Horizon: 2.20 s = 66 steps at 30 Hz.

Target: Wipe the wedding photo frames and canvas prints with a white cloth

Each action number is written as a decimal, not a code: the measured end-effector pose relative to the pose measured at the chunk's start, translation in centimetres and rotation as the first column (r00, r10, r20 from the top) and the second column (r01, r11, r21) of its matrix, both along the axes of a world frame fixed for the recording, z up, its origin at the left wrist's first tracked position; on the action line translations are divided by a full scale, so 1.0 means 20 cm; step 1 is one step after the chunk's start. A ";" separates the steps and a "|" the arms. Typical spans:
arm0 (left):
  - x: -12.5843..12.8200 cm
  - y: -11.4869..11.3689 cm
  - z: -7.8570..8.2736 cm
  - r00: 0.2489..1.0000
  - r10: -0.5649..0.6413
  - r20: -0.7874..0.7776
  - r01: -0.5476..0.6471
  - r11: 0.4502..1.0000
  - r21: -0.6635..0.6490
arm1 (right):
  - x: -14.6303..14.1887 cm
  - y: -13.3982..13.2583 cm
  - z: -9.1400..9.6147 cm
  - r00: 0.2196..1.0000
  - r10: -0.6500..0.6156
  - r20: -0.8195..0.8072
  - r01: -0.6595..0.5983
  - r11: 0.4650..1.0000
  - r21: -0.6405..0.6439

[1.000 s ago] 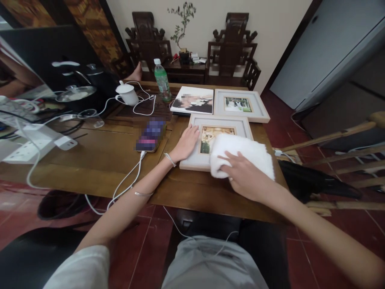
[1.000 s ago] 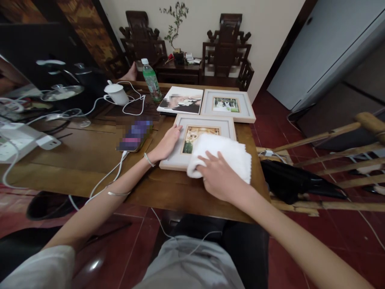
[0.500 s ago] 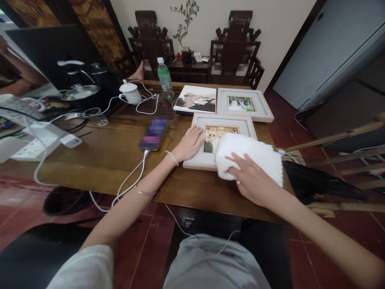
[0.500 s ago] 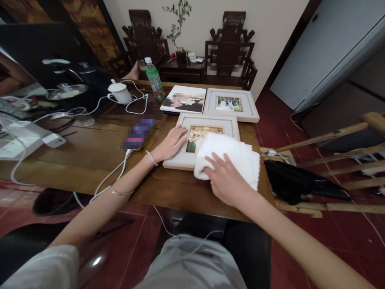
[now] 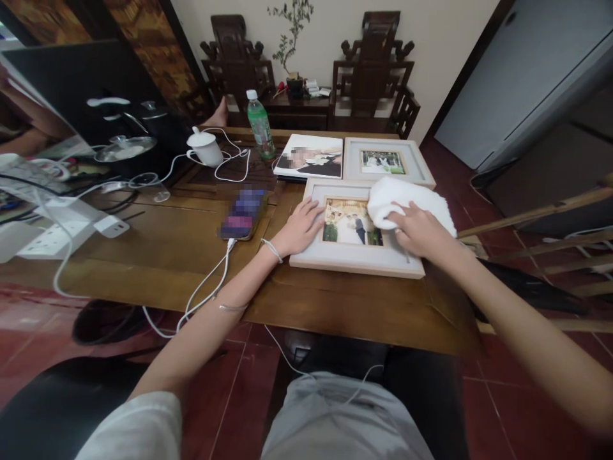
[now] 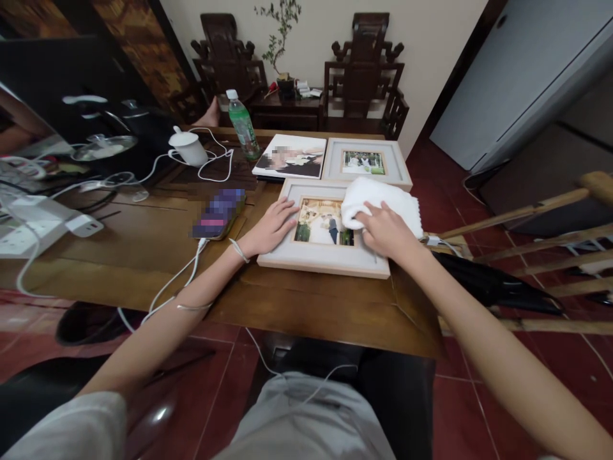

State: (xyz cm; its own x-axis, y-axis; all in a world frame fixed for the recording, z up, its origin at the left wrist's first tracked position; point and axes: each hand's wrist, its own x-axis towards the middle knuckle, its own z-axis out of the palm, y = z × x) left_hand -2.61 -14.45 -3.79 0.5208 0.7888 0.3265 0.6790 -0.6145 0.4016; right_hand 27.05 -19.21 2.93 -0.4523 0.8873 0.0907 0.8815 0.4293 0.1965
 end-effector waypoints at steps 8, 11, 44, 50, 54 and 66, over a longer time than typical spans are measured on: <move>0.01 0.01 -0.02 0.996 0.051 0.071 -0.051 0.999 -0.002 | -0.02 0.00 0.01 0.994 0.109 -0.003 -0.109 0.993 -0.034; 0.02 0.01 -0.03 0.996 0.064 0.065 -0.064 0.998 0.006 | -0.02 -0.23 0.01 0.986 0.163 -0.018 -0.164 0.985 -0.047; 0.01 0.01 0.03 0.987 -0.003 0.162 0.006 1.000 -0.015 | -0.60 0.39 -0.03 0.961 0.276 -0.019 -0.273 0.958 0.091; 0.01 0.01 0.02 0.981 0.022 0.191 -0.009 0.997 -0.071 | -0.34 0.40 0.00 0.988 0.124 0.087 -0.128 0.991 0.043; 0.01 0.01 0.01 0.981 0.035 0.189 -0.021 0.997 -0.073 | -0.09 0.37 0.07 0.981 -0.008 0.194 0.000 0.999 0.039; 0.01 0.03 -0.01 0.981 -0.003 0.196 0.007 1.000 -0.019 | -0.09 -0.31 0.16 0.979 0.099 0.177 -0.067 0.982 -0.178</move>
State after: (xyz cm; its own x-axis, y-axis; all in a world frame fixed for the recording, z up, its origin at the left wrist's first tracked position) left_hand -2.50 -13.93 -3.96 0.4523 0.7937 0.4069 0.5832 -0.6083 0.5383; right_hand 25.22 -25.34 6.10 -0.5200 0.8407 -0.1508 0.7964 0.5411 0.2700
